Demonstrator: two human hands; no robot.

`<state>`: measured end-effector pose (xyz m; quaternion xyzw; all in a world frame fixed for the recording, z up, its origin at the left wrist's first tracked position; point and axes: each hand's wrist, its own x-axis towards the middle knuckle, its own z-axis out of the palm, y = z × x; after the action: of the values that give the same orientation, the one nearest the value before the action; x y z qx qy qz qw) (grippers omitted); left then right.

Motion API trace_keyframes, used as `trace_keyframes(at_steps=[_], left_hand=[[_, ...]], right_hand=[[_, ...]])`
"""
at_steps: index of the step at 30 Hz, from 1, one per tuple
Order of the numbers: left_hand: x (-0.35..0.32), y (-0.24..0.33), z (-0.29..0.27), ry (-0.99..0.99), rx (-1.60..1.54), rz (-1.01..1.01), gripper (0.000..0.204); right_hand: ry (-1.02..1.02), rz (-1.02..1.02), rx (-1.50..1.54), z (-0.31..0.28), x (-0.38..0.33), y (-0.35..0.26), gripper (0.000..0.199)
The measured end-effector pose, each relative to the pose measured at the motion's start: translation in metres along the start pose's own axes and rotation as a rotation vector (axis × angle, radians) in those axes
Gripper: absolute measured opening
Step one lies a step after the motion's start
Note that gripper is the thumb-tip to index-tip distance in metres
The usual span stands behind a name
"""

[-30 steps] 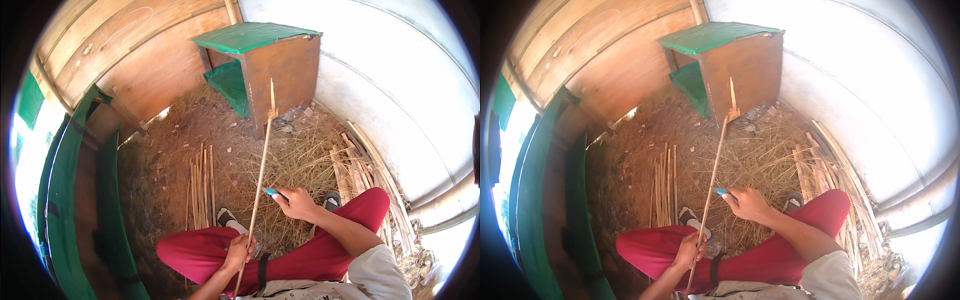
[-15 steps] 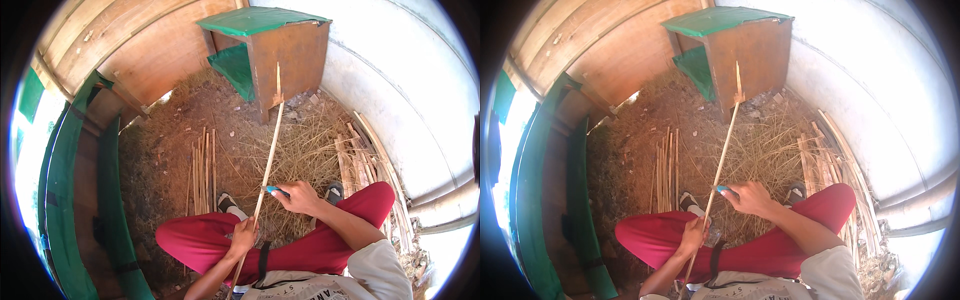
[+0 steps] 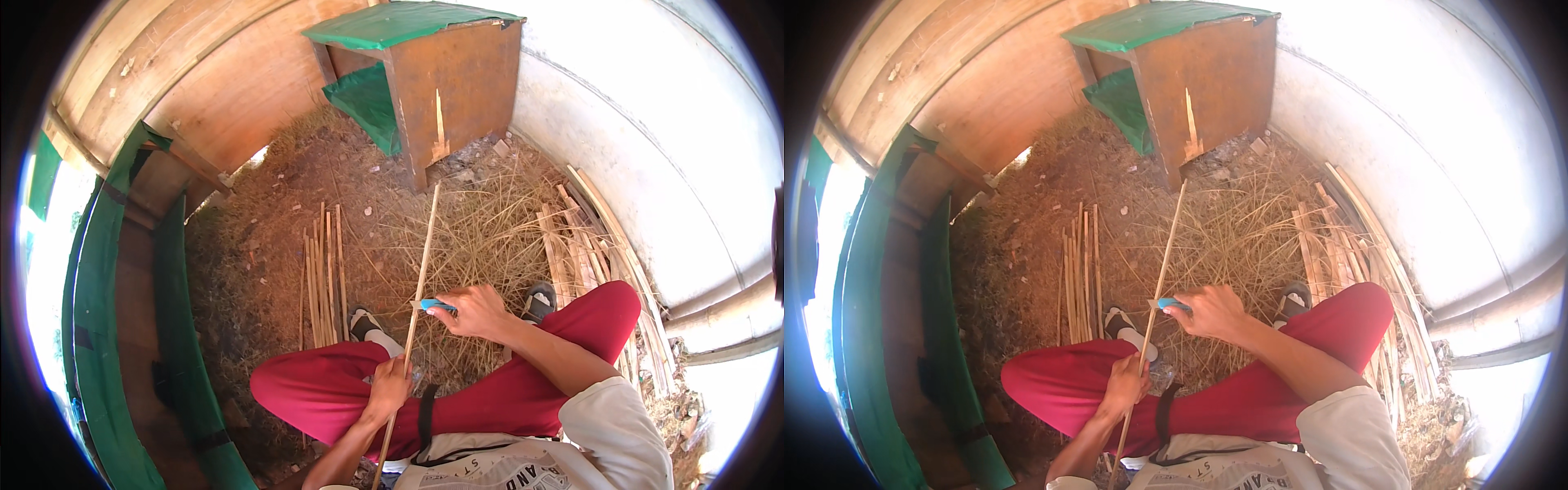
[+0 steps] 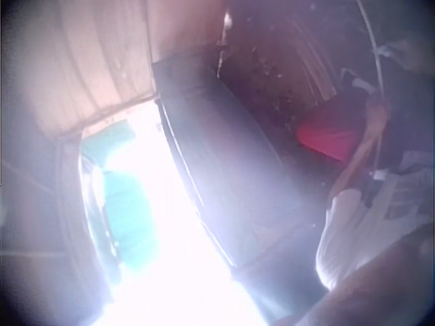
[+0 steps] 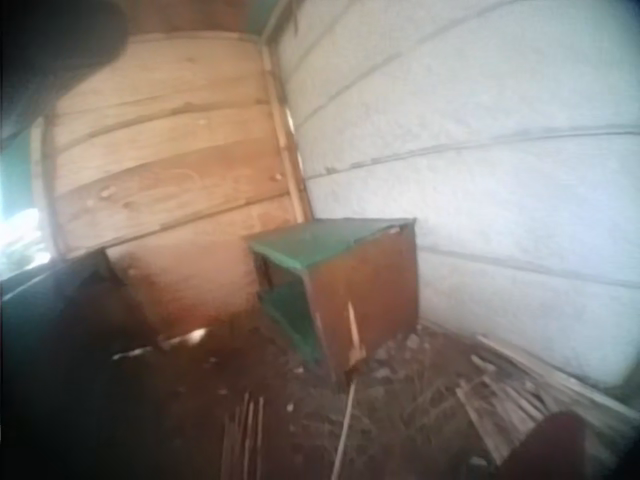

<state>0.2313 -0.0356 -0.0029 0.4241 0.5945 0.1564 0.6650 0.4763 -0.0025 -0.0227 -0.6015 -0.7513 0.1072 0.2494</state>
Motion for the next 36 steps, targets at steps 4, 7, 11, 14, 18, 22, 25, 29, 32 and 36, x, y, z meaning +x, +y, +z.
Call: trace_keyframes(at_steps=[4, 7, 11, 14, 18, 22, 25, 29, 32, 36], left_hand=[[0.004, -0.004, -0.001, -0.033, -0.011, 0.008, 0.032], [0.002, -0.003, -0.002, -0.062, -0.031, 0.004, 0.032], [0.005, -0.008, -0.009, -0.1, -0.046, 0.041, 0.032], [-0.002, 0.0, -0.002, -0.06, 0.012, -0.023, 0.032], [-0.03, -0.003, -0.008, -0.115, -0.006, -0.155, 0.031], [-0.061, -0.008, -0.028, -0.192, 0.02, -0.217, 0.033], [-0.066, -0.019, -0.034, -0.189, -0.019, -0.236, 0.034], [-0.082, -0.027, -0.041, -0.17, 0.081, -0.284, 0.034], [-0.09, -0.038, -0.053, -0.233, 0.039, -0.308, 0.034], [-0.103, -0.032, -0.058, -0.049, 0.077, -0.262, 0.037]], right_hand=[[-0.026, 0.022, -0.009, 0.0, 0.001, 0.003, 0.046], [0.003, 0.004, -0.013, 0.003, 0.001, 0.005, 0.049], [0.012, 0.003, -0.009, 0.004, 0.005, 0.008, 0.05], [-0.103, 0.085, -0.068, 0.006, 0.008, 0.019, 0.051], [-0.13, 0.463, 0.009, -0.013, 0.024, 0.055, 0.05], [-0.066, 0.42, -0.131, -0.007, 0.022, 0.096, 0.046], [-0.165, 0.463, -0.088, -0.011, 0.025, 0.078, 0.044], [-0.091, 0.594, 0.005, -0.019, 0.026, 0.102, 0.045], [-0.044, 0.68, -0.009, -0.024, 0.025, 0.12, 0.046], [-0.041, 0.854, -0.089, -0.02, 0.027, 0.126, 0.048]])
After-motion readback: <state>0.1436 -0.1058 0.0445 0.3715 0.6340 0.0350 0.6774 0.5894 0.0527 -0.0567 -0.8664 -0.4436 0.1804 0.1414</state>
